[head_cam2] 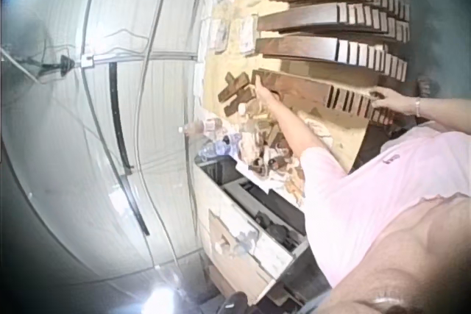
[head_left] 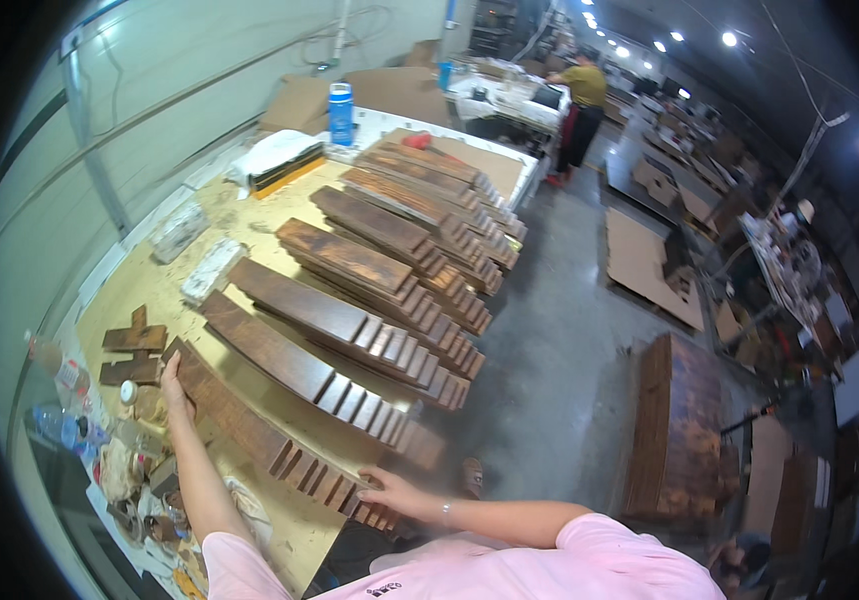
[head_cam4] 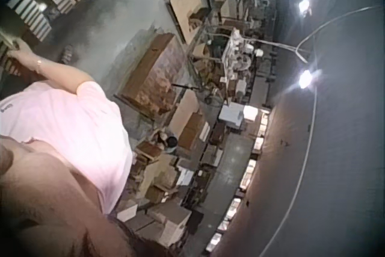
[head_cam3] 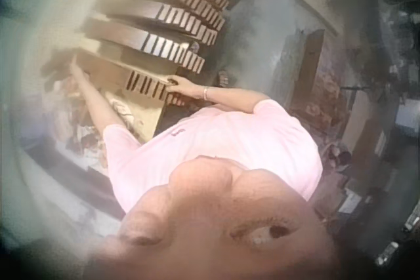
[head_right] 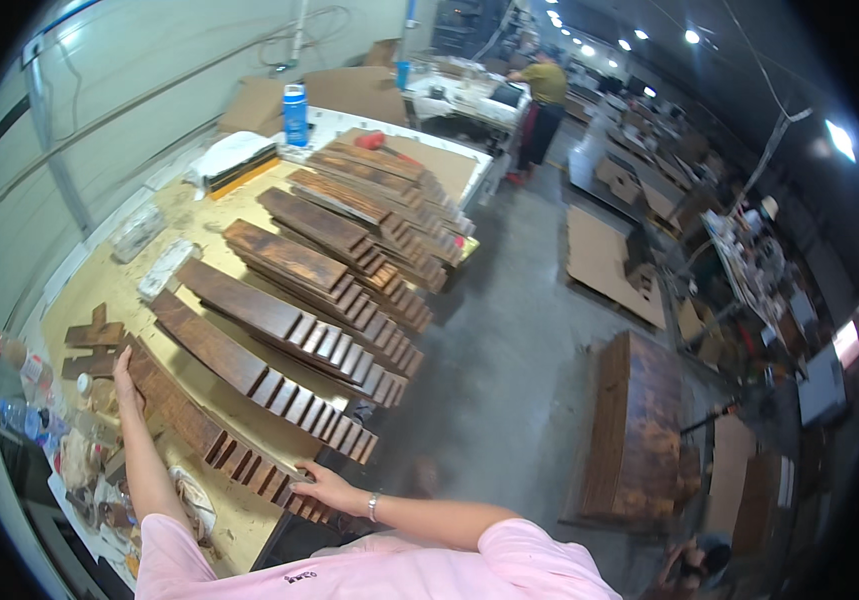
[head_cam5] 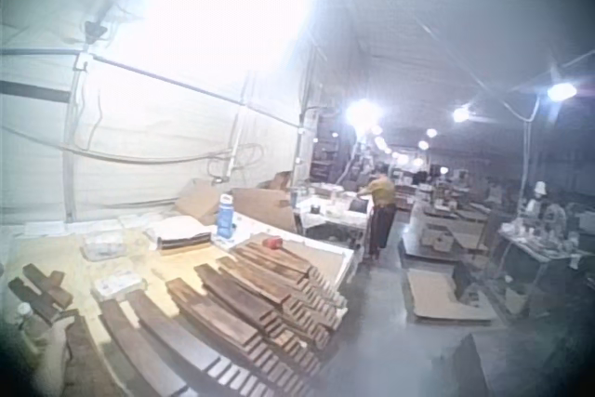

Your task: The person wipes curved wooden components with a cloth and sands the edges of several pieces before stacking them together.

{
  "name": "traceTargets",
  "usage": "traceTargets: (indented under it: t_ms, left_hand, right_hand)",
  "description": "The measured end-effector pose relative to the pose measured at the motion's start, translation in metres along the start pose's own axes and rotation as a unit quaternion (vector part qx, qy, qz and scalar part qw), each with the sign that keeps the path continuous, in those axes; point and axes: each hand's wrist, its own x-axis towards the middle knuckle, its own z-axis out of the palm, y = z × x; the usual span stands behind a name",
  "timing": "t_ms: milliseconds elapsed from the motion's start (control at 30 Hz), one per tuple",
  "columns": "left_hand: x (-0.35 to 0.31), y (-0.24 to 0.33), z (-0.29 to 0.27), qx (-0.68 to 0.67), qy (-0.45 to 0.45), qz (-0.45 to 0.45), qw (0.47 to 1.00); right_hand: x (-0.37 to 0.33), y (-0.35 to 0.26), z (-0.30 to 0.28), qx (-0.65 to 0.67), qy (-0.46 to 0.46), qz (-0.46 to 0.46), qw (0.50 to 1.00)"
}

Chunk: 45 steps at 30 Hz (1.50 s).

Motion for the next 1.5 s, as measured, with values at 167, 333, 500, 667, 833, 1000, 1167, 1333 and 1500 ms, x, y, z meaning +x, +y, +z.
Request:
traceTargets:
  t_ms: [167, 333, 500, 667, 833, 1000, 1167, 1333, 1500]
  left_hand:
    - [-0.005, 0.002, -0.021, 0.026, -0.034, 0.005, 0.999]
    - [-0.038, -0.01, -0.003, 0.069, -0.045, 0.025, 0.996]
    - [-0.08, -0.013, 0.016, 0.094, -0.032, 0.011, 0.995]
    - [-0.13, -0.007, 0.002, 0.363, 0.122, 0.068, 0.921]
    - [-0.247, -0.021, 0.081, 0.319, 0.102, -0.091, 0.938]
    - [-0.256, -0.025, 0.087, 0.232, 0.056, -0.118, 0.964]
    - [-0.257, -0.037, 0.079, 0.138, 0.018, -0.078, 0.987]
    - [-0.265, -0.054, 0.057, 0.013, -0.015, -0.06, 0.998]
    - [-0.291, -0.052, 0.071, -0.042, 0.115, -0.068, 0.99]
  right_hand:
    - [0.017, 0.025, 0.014, 0.007, 0.017, -0.043, 0.999]
    - [-0.008, 0.032, 0.014, 0.055, 0.012, -0.035, 0.998]
    - [-0.003, 0.075, 0.002, 0.049, -0.054, -0.028, 0.997]
    - [-0.013, 0.057, -0.006, 0.164, -0.14, -0.007, 0.977]
    - [0.041, 0.096, -0.017, 0.37, -0.219, 0.029, 0.902]
    - [0.027, 0.047, 0.002, 0.385, -0.214, 0.098, 0.893]
    - [0.06, 0.086, 0.005, 0.282, -0.199, -0.003, 0.939]
    - [0.021, 0.033, -0.001, 0.126, -0.075, -0.02, 0.989]
    - [-0.026, -0.029, -0.002, 0.011, -0.042, -0.088, 0.995]
